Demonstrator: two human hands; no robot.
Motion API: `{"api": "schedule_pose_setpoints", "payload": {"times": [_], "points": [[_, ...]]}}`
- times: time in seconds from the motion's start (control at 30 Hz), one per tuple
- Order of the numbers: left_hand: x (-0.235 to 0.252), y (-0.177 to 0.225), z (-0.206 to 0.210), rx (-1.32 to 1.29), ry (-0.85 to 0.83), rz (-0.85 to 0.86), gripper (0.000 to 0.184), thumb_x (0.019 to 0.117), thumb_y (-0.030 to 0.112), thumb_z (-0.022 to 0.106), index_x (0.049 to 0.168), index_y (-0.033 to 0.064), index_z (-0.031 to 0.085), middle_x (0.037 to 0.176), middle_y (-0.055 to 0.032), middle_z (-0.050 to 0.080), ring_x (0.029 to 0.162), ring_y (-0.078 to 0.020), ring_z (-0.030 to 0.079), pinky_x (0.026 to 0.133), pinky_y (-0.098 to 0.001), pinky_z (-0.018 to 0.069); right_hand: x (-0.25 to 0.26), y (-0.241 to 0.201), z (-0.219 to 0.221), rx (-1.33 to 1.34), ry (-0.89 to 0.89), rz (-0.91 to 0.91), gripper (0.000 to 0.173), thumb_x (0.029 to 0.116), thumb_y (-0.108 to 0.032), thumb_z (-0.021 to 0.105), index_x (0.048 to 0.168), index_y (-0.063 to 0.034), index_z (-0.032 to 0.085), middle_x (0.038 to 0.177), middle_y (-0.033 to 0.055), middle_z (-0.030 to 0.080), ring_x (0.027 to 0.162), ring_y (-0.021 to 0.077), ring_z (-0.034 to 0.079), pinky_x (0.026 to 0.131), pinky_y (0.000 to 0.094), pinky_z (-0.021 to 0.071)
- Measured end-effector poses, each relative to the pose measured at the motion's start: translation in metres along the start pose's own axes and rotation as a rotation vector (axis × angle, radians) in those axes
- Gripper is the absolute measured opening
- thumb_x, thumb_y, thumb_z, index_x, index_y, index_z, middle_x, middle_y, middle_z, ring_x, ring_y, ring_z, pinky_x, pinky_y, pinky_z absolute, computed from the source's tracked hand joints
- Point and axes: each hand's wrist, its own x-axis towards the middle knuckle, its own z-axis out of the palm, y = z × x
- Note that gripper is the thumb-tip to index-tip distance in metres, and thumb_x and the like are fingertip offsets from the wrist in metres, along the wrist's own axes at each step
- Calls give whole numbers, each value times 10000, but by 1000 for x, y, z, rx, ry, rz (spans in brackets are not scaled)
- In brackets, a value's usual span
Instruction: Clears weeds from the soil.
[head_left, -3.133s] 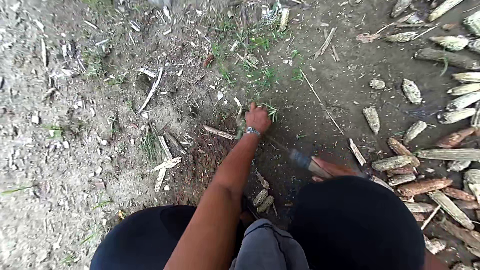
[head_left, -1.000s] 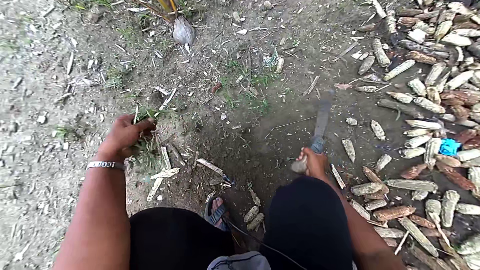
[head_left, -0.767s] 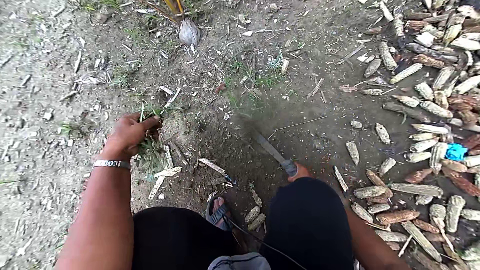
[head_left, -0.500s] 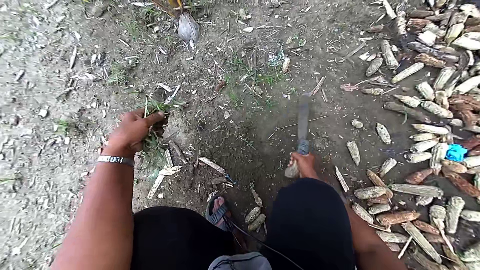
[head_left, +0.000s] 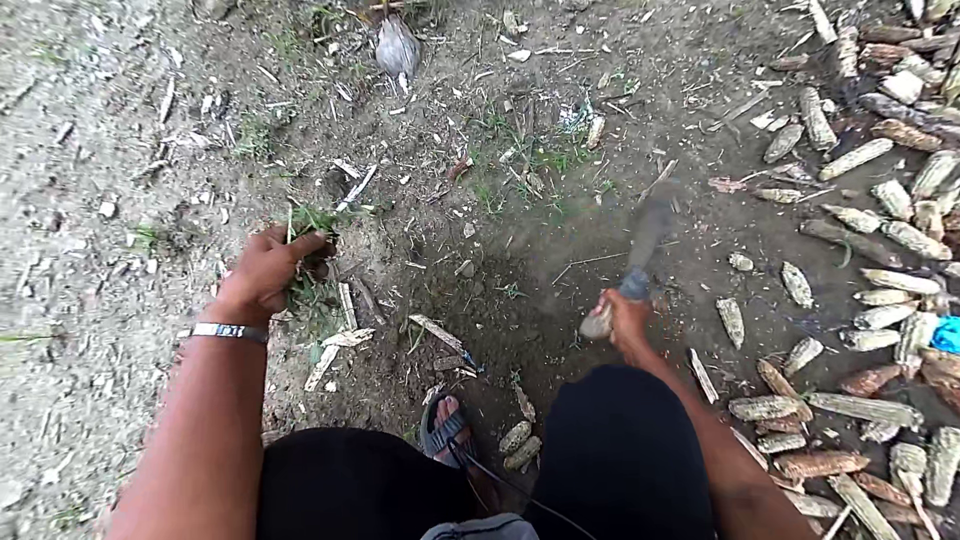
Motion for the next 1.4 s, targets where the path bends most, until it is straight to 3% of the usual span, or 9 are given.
{"api": "schedule_pose_setpoints", "payload": {"times": [0.07,0.17,0.3,0.43,0.63,0.87,1.07,1.3,1.4], "points": [[2,0,0,-9,-9,16,169,1080,175,530,1192,73,604,835,-25,685,588,-81,613,522,-239,535,-14,8,1,-513,-307,56,566,792,-55,774,1292,53,532,840,171,654,589,237,635,594,427,581],[1,1,5,-6,-39,10,180,1084,175,522,1202,66,601,855,-30,687,597,-86,611,542,-250,539,-22,-6,-7,-797,-467,75,669,773,-123,821,1361,-29,516,903,158,664,587,231,640,576,429,577],[5,2,7,-34,-78,17,170,1089,175,515,1208,85,597,840,-17,691,596,-74,617,530,-230,539,-1,-29,-23,-414,-239,45,569,805,-57,751,1299,40,487,738,97,624,499,179,605,497,361,571],[-2,7,6,-94,-83,23,178,1092,169,496,1233,100,580,841,-11,684,592,-77,608,527,-229,529,22,-28,30,123,27,13,280,910,7,658,1119,39,474,661,91,587,478,189,603,498,374,602],[-4,2,2,-69,-106,58,158,1088,138,495,1178,81,611,835,-17,692,568,-60,591,509,-212,517,18,-28,31,-749,-480,45,684,791,-113,804,1378,-3,470,845,127,645,555,193,621,559,386,575],[3,-5,6,-67,-137,-2,156,1089,150,498,1191,88,599,830,-13,688,570,-69,599,509,-215,525,23,-20,40,4,-81,62,308,913,-8,666,1150,38,475,668,91,586,496,197,608,514,384,598],[7,0,21,-9,-185,2,150,1087,129,504,1185,70,600,850,-17,699,590,-59,609,527,-208,527,-3,-11,51,-807,-517,39,646,789,-139,810,1347,8,519,937,176,671,647,239,666,644,440,592],[18,4,42,-31,-204,-46,146,1083,162,522,1180,91,605,837,-10,690,589,-71,623,517,-216,541,12,-12,53,-310,-331,184,406,882,-74,721,1212,9,499,684,97,604,505,198,612,529,384,589],[20,15,60,22,-235,-28,190,1090,174,510,1230,75,591,869,-17,683,628,-80,627,556,-240,548,7,-16,70,-735,-611,56,523,835,-86,777,1281,25,528,808,136,639,581,210,630,587,390,580]]}}
